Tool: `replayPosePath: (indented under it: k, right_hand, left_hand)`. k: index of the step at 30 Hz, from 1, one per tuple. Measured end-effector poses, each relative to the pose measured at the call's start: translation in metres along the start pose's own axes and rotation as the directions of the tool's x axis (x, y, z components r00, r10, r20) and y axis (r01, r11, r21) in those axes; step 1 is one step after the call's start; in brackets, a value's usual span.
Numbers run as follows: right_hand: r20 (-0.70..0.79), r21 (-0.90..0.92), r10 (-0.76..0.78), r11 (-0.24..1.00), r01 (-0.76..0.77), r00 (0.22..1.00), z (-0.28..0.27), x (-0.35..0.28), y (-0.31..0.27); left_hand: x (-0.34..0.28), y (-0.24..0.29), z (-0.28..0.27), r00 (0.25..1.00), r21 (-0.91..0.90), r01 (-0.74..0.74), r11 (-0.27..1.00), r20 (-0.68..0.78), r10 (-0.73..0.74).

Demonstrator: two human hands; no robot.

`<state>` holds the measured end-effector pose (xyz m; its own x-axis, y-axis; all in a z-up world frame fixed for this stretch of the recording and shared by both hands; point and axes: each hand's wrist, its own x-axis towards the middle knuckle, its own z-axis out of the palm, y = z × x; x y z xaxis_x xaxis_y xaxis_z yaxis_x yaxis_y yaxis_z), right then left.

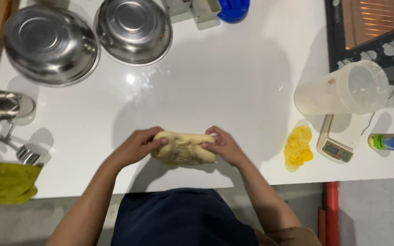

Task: The person is seen cutting and weighing pieces of pastry dough on a kitchen workbench.

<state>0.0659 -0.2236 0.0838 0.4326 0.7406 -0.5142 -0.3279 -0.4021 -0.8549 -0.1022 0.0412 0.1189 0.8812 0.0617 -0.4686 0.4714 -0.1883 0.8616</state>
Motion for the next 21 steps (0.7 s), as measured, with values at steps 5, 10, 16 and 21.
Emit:
replayPosePath:
  k: [5, 10, 16, 21]
  right_hand:
    - [0.087, 0.219, -0.094, 0.973, 0.073, 0.992, -0.024, 0.011, -0.055]
    - [0.090, 0.091, -0.020, 0.996, 0.012, 0.996, -0.045, 0.100, -0.059]
    - [-0.450, -0.418, -0.252, 0.907, 0.048, 0.857, -0.035, 0.181, 0.071]
    - [-0.019, -0.842, -0.472, 0.483, 0.240, 0.882, 0.050, 0.163, 0.098]
  left_hand:
    - [-0.006, 0.040, -0.033, 0.991, -0.200, -0.132, 0.971, -0.064, 0.122]
    - [0.083, -0.018, -0.069, 0.990, -0.298, -0.010, 0.955, -0.139, -0.033]
    - [0.154, -0.127, -0.027, 0.743, 0.264, -0.003, 0.964, -0.645, 0.179]
    - [0.141, -0.149, 0.044, 0.793, 0.691, -0.124, 0.712, -0.362, 0.489]
